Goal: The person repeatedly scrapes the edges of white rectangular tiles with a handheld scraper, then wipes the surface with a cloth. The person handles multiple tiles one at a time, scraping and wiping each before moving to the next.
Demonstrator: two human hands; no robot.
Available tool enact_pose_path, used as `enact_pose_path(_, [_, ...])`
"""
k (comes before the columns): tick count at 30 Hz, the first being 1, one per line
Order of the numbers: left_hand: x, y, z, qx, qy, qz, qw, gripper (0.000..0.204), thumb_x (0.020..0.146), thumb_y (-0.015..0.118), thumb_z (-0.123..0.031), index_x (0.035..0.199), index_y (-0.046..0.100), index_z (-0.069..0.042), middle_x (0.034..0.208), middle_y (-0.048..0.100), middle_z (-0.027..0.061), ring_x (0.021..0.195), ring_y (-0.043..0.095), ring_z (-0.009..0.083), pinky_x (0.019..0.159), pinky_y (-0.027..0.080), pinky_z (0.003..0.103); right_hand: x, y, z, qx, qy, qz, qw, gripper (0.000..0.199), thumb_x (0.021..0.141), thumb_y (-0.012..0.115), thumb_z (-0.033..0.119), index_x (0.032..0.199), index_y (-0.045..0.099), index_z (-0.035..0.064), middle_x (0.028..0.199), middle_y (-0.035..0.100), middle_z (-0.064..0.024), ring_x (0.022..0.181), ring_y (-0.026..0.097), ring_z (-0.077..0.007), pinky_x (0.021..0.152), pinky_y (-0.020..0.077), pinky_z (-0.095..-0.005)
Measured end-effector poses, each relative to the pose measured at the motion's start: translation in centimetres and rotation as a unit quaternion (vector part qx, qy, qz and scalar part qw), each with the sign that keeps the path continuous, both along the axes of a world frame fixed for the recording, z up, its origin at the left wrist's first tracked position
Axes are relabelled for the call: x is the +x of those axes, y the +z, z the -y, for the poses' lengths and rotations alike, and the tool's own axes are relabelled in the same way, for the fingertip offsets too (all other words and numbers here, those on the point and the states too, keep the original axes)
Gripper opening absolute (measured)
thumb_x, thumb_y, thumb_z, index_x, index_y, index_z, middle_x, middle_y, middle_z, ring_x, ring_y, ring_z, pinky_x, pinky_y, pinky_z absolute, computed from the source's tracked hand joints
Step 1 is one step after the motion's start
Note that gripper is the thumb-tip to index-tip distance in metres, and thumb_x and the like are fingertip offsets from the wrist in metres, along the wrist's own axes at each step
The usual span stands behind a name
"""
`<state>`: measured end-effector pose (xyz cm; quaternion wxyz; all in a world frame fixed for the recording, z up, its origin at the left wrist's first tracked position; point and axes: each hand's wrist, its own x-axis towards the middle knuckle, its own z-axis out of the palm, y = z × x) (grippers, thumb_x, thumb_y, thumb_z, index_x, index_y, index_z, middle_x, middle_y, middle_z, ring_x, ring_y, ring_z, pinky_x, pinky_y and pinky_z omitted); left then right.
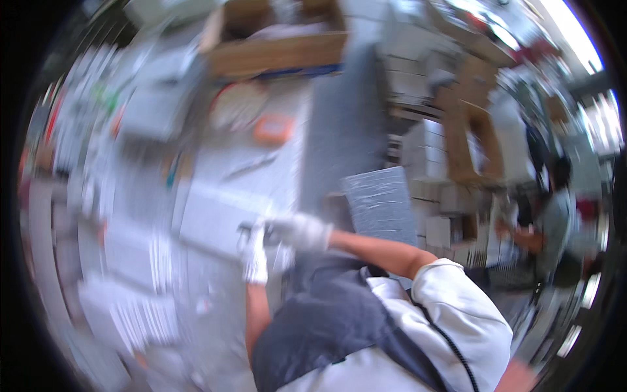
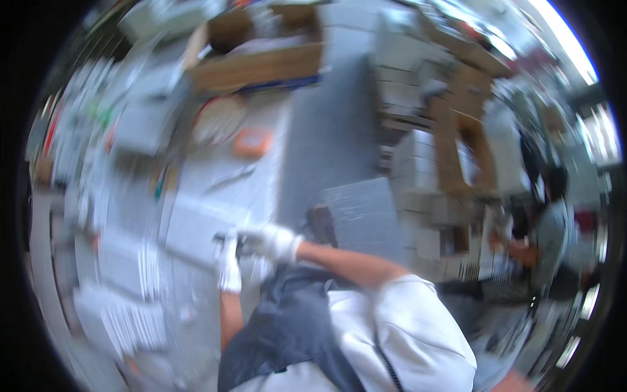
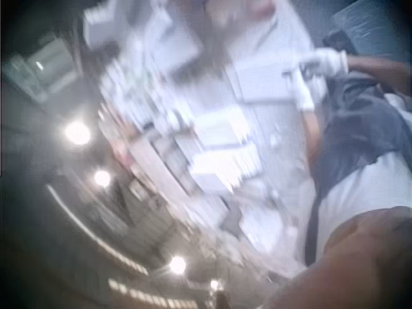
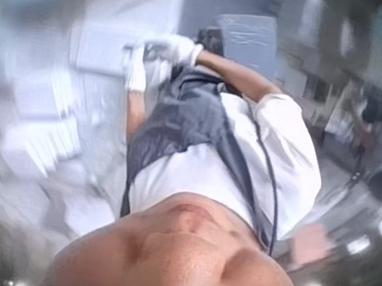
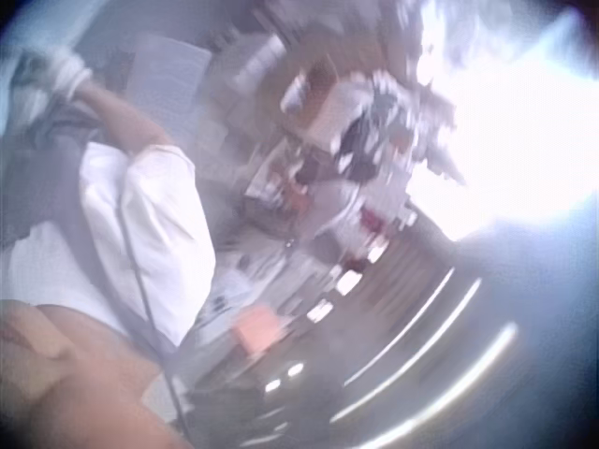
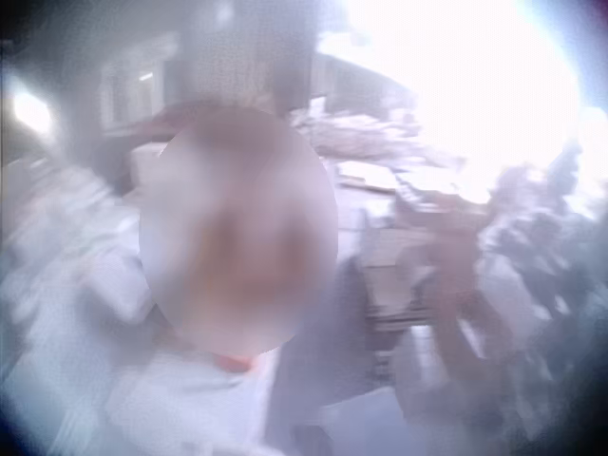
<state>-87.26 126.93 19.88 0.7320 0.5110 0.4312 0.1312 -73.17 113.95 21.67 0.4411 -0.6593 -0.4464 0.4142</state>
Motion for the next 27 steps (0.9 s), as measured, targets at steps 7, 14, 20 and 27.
enact_pose_path(7, [0.9, -2.3, -1.1, 0.226, -0.279, -0.051, 0.932, 0.034, 0.100, 0.066, -0.034, 0.089, 0.064, -0.002, 0.079, 0.062, 0.0123, 0.073, 0.059, 0.0235, 0.068, 0.048, 0.041, -1.8, 2.0, 4.2, -0.071, -0.159, -0.054, 0.983, 0.057, 0.093, 0.055, 0.001, 0.149, 0.050, 0.0135, 0.122, 0.070, -0.0131, 0.113, 0.067, -0.0226, 0.099, 0.0505, -0.0328])
enact_pose_path(14, [4.5, -2.1, 1.0, 0.193, -0.518, -0.062, 0.831, 0.026, 0.097, 0.068, -0.028, 0.097, 0.067, -0.002, 0.081, 0.067, 0.0115, 0.077, 0.064, 0.0229, 0.075, 0.050, 0.038, -0.8, 2.3, 11.3, -0.152, -0.222, -0.015, 0.963, 0.038, 0.096, 0.060, 0.017, 0.133, 0.063, 0.0107, 0.122, 0.068, -0.0133, 0.114, 0.065, -0.0302, 0.098, 0.0497, -0.0382])
enact_pose_path(20, [5.8, 0.7, 2.5, 0.013, -0.454, -0.023, 0.891, 0.048, 0.094, 0.072, -0.014, 0.134, 0.052, 0.003, 0.114, 0.065, 0.0128, 0.098, 0.065, 0.0175, 0.088, 0.056, 0.032, 0.7, 3.3, 12.7, -0.168, -0.298, 0.016, 0.939, 0.029, 0.096, 0.059, 0.026, 0.118, 0.068, 0.0095, 0.120, 0.066, -0.0130, 0.113, 0.063, -0.0315, 0.097, 0.0494, -0.0398])
enact_pose_path(27, [5.9, -0.4, 3.6, -0.024, -0.316, 0.052, 0.947, 0.021, 0.098, 0.069, -0.017, 0.112, 0.069, -0.001, 0.096, 0.069, 0.0041, 0.079, 0.066, 0.0120, 0.072, 0.056, 0.026, -0.1, 4.8, 10.9, -0.156, -0.221, -0.032, 0.962, 0.028, 0.096, 0.060, 0.028, 0.115, 0.070, 0.0110, 0.110, 0.070, -0.0132, 0.105, 0.067, -0.0298, 0.089, 0.0515, -0.0401])
